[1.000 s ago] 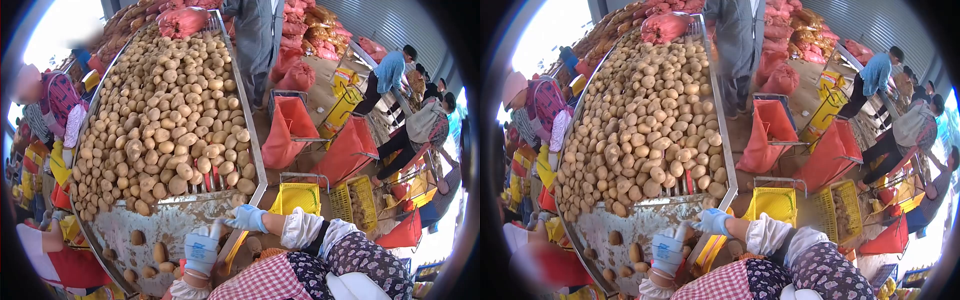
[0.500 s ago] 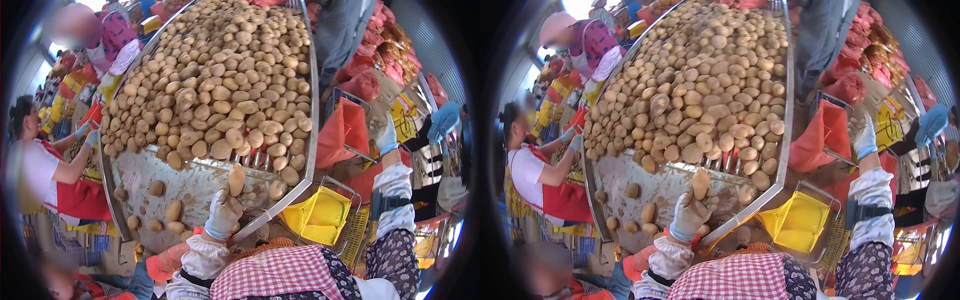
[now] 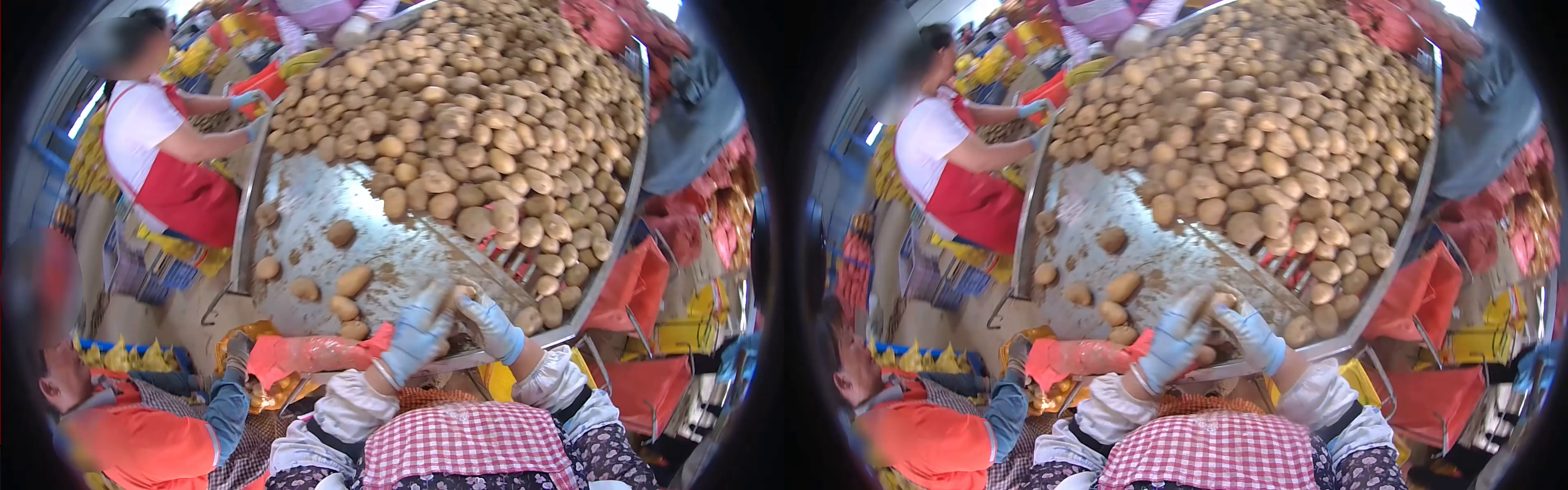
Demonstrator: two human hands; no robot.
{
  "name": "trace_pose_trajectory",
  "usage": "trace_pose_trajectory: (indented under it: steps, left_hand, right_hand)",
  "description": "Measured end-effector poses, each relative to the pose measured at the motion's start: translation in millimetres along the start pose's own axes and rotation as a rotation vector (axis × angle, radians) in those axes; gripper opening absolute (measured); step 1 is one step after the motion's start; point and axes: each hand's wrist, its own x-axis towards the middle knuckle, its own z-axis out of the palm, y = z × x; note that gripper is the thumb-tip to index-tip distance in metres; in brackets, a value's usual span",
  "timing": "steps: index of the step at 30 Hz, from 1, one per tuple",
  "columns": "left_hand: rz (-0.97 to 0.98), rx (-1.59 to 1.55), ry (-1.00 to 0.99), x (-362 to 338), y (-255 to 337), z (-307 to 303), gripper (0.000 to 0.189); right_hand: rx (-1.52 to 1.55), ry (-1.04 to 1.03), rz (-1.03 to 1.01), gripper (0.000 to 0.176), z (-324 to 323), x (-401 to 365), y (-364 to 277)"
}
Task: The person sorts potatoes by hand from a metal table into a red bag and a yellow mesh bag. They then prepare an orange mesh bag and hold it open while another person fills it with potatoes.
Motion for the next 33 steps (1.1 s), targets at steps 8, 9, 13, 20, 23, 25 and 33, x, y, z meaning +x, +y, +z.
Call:
trace_pose_trajectory:
  steps: [8,9,13,20,23,25,33]
  left_hand:
    - [-0.196,0.889,0.699,-104,-68,-175,0.047]
    - [-0.326,0.966,0.871,-139,-97,-209,0.045]
    - [-0.469,0.341,1.000,-182,-163,-247,0.043]
    - [-0.430,-0.605,1.101,-186,-193,-256,0.042]
    - [-0.720,-0.895,0.997,-184,-168,-260,0.046]
    - [-0.350,-0.487,0.875,-195,-173,-234,0.039]
    - [-0.251,0.107,0.895,-172,-172,-200,0.032]
  right_hand:
    - [-1.421,0.273,-0.076,0.050,6,56,-17]
    - [-1.651,0.242,-0.204,0.050,18,66,-13]
    - [-1.986,0.076,-0.602,0.053,63,78,0]
    - [-1.742,-0.727,-0.549,0.065,200,75,48]
    - [-1.778,-0.878,-0.487,0.071,225,73,77]
    - [-1.867,-0.927,-0.425,0.071,222,71,94]
    - [-1.871,-0.762,-0.278,0.063,170,54,119]
